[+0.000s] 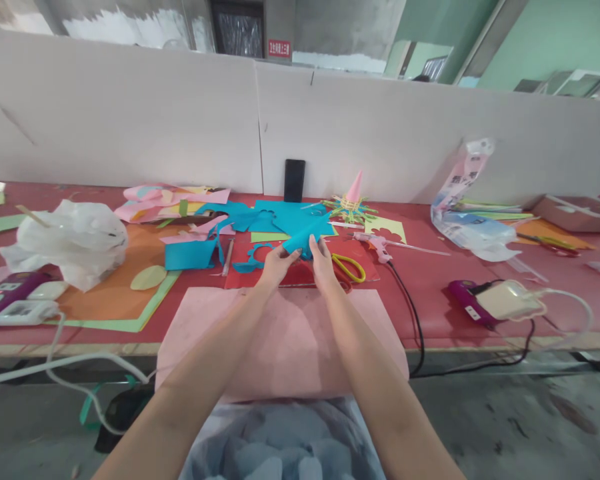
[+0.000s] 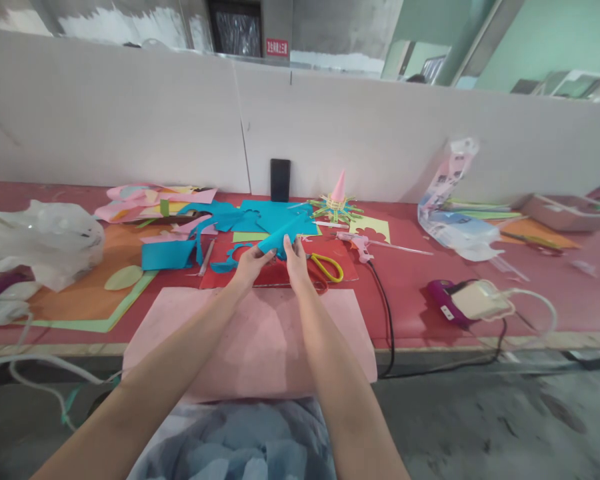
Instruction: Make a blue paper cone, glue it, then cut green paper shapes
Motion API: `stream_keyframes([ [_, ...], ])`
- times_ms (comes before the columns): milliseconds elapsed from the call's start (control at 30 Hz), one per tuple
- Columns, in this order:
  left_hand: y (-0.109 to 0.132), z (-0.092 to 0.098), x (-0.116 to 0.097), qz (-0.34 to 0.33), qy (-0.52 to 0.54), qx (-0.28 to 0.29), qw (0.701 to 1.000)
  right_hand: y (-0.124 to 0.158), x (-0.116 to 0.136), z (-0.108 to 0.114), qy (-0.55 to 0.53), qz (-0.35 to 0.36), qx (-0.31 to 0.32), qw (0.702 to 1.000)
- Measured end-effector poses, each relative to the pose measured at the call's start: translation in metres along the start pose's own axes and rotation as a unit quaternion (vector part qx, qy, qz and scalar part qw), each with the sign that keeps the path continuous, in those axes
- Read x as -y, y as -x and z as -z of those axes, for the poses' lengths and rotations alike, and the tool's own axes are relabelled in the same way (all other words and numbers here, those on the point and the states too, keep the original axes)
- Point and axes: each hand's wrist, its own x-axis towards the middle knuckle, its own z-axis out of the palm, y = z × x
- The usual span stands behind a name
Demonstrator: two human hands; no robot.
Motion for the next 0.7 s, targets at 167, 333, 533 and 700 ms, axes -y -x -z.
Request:
stream_keyframes([
  [167, -0.001, 0.001, 0.002, -0.011, -0.03, 0.006, 0.999, 0.003, 0.008, -0.003, -0.024, -0.005, 0.018, 1.0],
  [333, 0.0, 0.0, -0.001, -0.023, -0.036, 0.015, 0.999, 0.004, 0.01, -0.003, -0.009, 0.015, 0.021, 1.0],
  [533, -0.002, 0.0, 0.004, -0.017, -0.015, 0.001, 1.0, 0.005, 0.012, -0.003, -0.008, 0.012, 0.024, 1.0],
  [700, -0.004, 0.002, 0.008, -0.019, -0.012, -0.014, 1.0, 0.006, 0.014, -0.004, -0.01, 0.012, 0.036, 0.999],
])
